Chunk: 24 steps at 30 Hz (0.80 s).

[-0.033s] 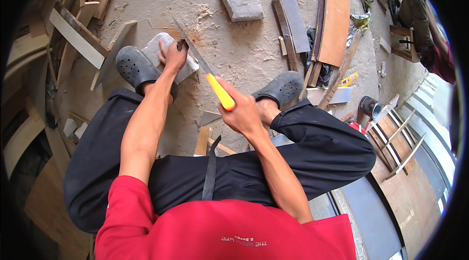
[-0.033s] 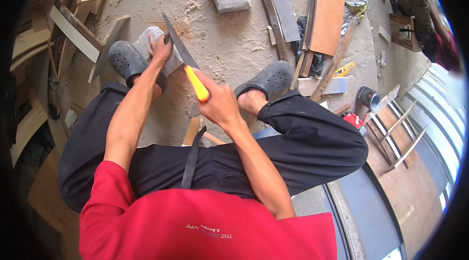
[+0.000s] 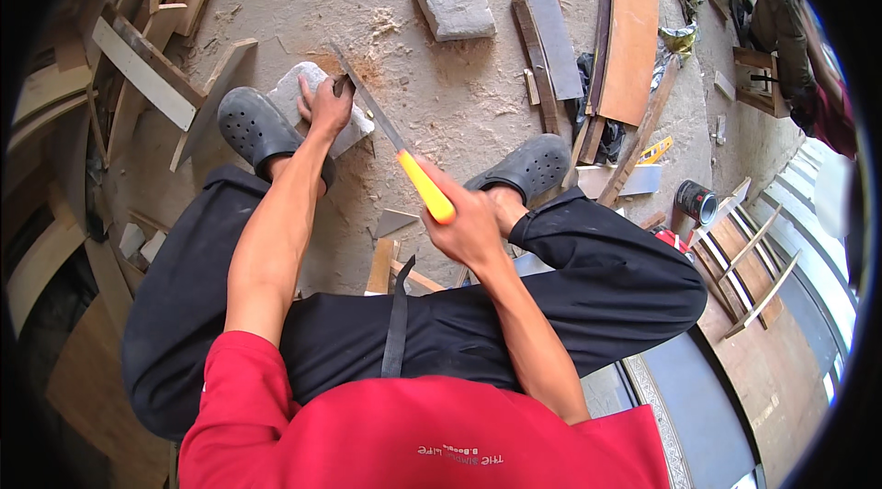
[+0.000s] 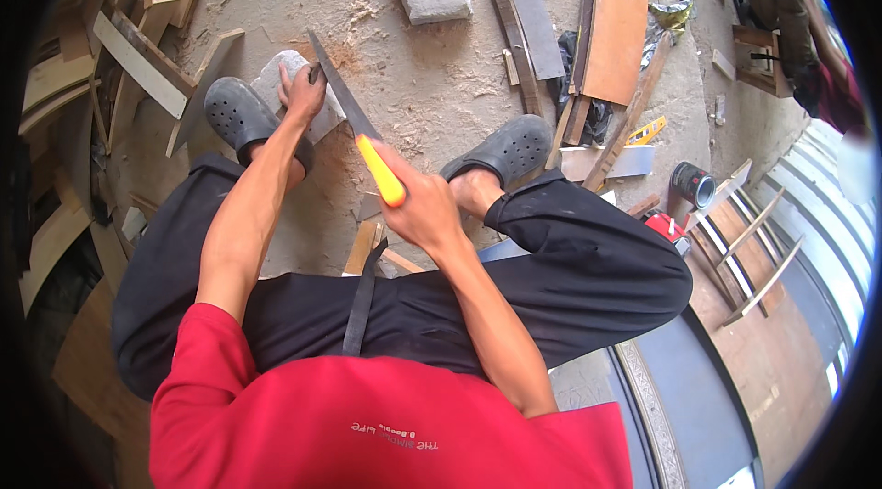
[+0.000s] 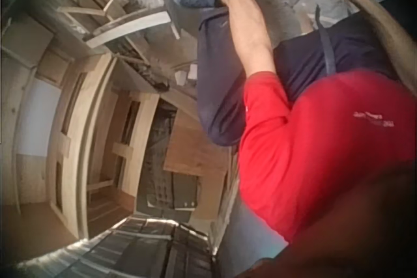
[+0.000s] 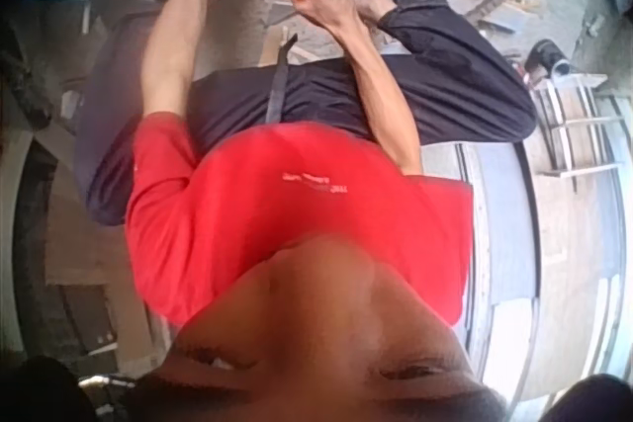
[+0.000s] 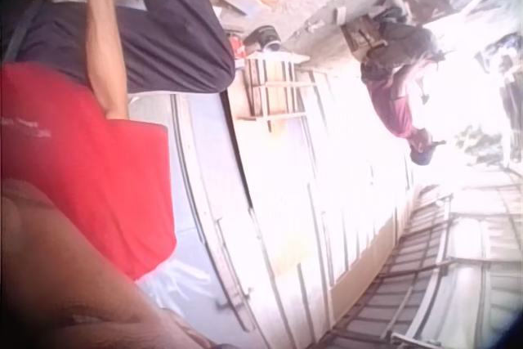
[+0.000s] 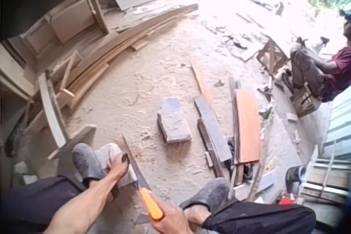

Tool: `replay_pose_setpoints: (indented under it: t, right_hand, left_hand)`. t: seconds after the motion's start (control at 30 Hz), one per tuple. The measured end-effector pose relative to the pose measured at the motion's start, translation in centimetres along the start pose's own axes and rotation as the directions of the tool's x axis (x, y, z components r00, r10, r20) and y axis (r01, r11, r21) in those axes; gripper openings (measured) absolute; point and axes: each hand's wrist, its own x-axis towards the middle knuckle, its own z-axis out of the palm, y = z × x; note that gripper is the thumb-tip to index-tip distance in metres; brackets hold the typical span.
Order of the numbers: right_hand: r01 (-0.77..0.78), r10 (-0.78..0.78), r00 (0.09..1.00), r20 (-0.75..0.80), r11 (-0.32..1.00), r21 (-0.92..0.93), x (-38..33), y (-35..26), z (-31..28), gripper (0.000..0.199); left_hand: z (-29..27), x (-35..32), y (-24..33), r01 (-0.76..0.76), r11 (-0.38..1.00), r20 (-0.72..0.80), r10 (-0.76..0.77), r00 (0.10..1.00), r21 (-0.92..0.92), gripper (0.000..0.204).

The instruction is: The person sits on the floor and uses a hand saw to cut a small piece of wood placed on a concrete block. They measure the wood with a ruler and continue sawing along the marked line.

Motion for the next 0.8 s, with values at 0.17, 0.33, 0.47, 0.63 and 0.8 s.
replay_pose_setpoints:
  t: [0.17, 0.33, 0.47, 0.63, 0.8]
  right_hand:
    - [-0.005, 0.004, 1.000, 0.027, 1.000, 0.013, 0.6, 0.8, -0.1, 0.063]
    - [0.024, -0.024, 1.000, -0.014, 1.000, 0.015, -1.1, 0.4, -1.9, 0.060]
    - [0.009, -0.007, 0.999, -0.040, 0.999, 0.042, -0.9, 1.3, -1.3, 0.056]
    - [0.012, -0.012, 1.000, -0.008, 1.000, 0.017, -0.4, 0.6, -1.2, 0.057]
    - [-0.044, 0.043, 0.999, 0.023, 0.999, 0.015, -0.7, 0.5, -1.4, 0.061]
  left_hand:
    - [0.3, 0.2, 0.0, -0.032, 0.999, -0.003, 0.032, 0.999, -0.024, 0.058]
    - [0.3, 0.3, -0.8, -0.035, 0.999, 0.001, 0.035, 0.999, 0.000, 0.056]
    - [0.5, 0.2, -0.5, -0.047, 0.999, 0.009, 0.047, 0.999, -0.028, 0.056]
    - [0.1, 0.3, -0.7, -0.005, 1.000, 0.044, 0.006, 0.999, -0.005, 0.056]
    - [-0.1, 0.2, -0.2, -0.041, 0.998, 0.036, 0.042, 0.998, -0.046, 0.060]
